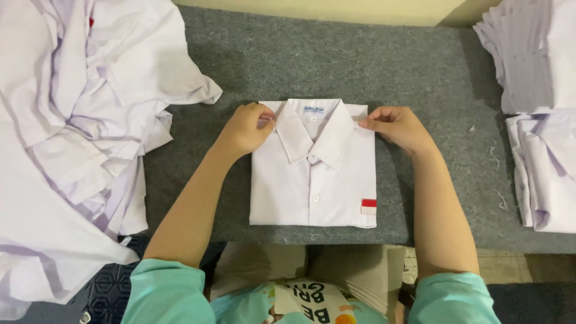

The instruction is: A person is meticulously folding a white collared shirt on a work surface in a factory setting.

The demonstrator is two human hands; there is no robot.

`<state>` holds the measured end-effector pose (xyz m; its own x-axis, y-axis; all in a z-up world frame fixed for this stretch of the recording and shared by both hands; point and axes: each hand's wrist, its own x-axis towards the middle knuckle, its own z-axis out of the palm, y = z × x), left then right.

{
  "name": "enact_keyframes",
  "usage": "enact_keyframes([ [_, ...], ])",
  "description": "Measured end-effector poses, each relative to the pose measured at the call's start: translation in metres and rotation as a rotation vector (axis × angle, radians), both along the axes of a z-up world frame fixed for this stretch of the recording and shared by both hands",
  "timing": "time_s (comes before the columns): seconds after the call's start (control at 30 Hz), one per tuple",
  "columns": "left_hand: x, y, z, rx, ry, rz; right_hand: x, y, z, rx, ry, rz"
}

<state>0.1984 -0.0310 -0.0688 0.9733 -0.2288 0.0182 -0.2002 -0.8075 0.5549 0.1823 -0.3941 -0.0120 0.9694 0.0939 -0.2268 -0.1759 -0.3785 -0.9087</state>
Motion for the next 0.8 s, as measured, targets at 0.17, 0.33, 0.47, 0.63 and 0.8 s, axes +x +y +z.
enact_keyframes([
  [0.17, -0.007, 0.001, 0.022, -0.079, 0.101, 0.034, -0.004, 0.0, 0.012, 0.004, 0.026, 0.043],
  [0.33, -0.005, 0.007, 0.02, -0.387, 0.219, 0.068, -0.01, 0.002, 0.017, 0.045, 0.002, 0.057],
  [0.47, -0.012, 0.007, 0.033, -0.743, 0.292, 0.102, -0.008, -0.001, 0.012, 0.079, -0.085, 0.06],
  [0.63, -0.017, 0.008, 0.045, -0.815, 0.32, 0.03, -0.009, 0.005, 0.015, 0.079, -0.078, 0.066],
  [0.8, -0.015, 0.008, 0.045, -0.844, 0.374, 0.001, -0.008, 0.012, 0.01, 0.013, -0.166, 0.16],
])
